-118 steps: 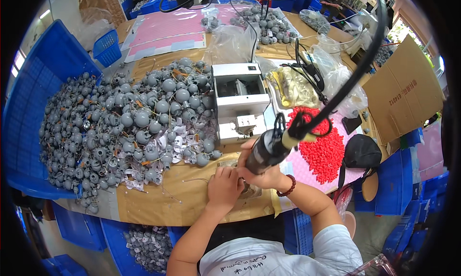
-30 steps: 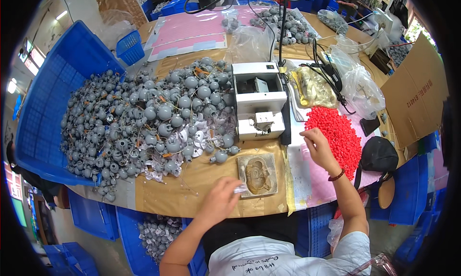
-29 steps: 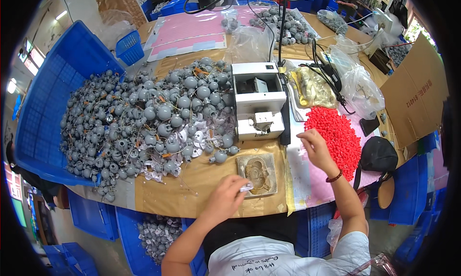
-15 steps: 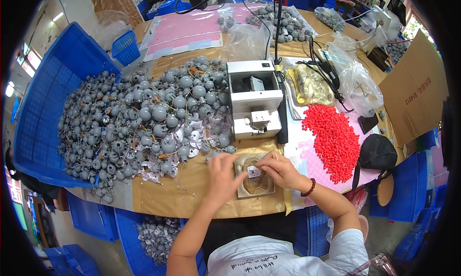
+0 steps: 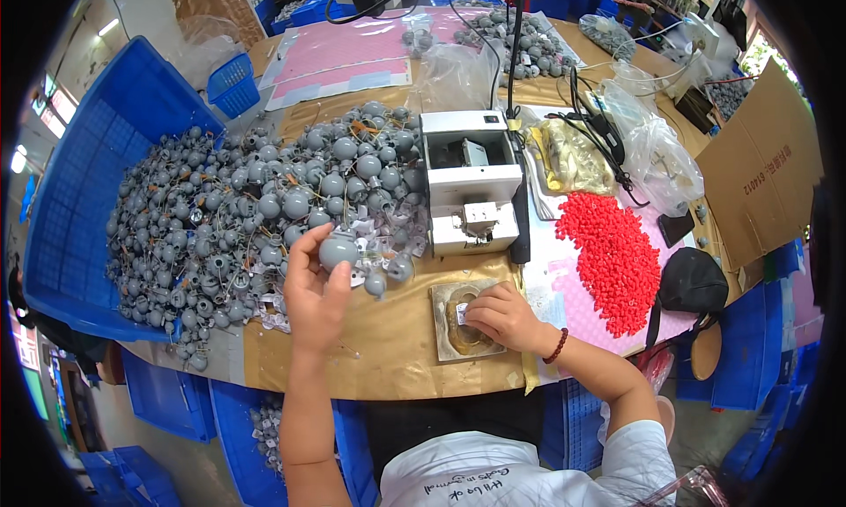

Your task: Assembling small grey plastic components with red parts using a pneumatic screwdriver and a jig.

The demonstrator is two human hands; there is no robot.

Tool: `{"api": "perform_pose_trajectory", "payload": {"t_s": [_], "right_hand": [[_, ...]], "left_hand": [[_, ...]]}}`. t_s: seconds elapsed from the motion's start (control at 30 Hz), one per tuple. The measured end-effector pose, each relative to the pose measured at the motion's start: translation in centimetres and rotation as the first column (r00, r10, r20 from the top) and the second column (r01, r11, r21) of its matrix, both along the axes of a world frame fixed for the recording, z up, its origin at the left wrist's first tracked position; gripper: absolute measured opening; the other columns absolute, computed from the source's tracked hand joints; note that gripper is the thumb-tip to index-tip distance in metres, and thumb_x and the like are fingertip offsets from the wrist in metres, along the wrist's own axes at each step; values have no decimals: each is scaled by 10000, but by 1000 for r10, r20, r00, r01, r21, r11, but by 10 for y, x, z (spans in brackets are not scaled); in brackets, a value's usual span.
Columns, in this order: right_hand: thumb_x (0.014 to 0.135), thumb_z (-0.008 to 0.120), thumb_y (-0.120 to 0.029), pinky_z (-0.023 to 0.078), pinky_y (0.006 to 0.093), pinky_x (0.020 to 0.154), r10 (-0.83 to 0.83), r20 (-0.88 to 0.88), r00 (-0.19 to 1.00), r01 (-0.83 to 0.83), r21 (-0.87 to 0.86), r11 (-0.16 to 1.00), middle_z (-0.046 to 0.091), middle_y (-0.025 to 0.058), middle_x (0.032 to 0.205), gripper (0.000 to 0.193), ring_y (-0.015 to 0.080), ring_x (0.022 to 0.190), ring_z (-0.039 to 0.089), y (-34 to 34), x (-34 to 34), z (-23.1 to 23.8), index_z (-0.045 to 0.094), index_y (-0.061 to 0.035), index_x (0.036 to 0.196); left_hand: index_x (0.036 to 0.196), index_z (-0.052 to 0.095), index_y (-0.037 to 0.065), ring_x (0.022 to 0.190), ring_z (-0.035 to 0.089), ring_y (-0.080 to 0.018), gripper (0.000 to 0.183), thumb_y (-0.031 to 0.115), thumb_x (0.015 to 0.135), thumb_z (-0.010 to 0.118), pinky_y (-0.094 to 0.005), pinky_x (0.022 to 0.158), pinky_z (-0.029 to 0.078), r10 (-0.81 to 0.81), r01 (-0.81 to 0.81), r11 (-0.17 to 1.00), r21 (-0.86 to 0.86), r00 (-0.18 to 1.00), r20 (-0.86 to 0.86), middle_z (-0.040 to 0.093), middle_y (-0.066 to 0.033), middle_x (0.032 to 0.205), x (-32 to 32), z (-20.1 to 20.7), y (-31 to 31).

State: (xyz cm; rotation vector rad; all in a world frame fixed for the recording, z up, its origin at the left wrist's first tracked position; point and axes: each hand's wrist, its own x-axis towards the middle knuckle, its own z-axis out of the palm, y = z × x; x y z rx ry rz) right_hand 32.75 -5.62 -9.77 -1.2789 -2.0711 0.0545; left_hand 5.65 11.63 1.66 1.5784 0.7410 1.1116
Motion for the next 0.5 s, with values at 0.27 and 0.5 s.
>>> {"api": "perform_pose_trajectory", "payload": {"t_s": [0.27, 0.5], "right_hand": [[849, 821, -142, 505, 408, 919, -55, -19, 998, 54, -49, 997, 688, 45, 1125, 279, 270, 1059, 637, -11, -10, -2, 729, -88, 1107], [827, 816, -117, 535, 419, 885, -104, 9, 995, 103, 4, 995, 661, 83, 1115, 286, 306, 1054, 634, -13, -16, 0, 724, -74, 1095]], "left_hand": [[1399, 530, 38, 906, 674, -158, 400, 251, 1064, 580, -271, 721, 530, -88, 226, 801, -555, 960, 264, 676, -107, 1136, -24, -30, 3], [1355, 532, 11, 954, 665, -133, 360, 175, 1049, 626, -281, 815, 548, -120, 122, 902, -414, 992, 31, 668, -93, 1175, -27, -50, -3]]}}
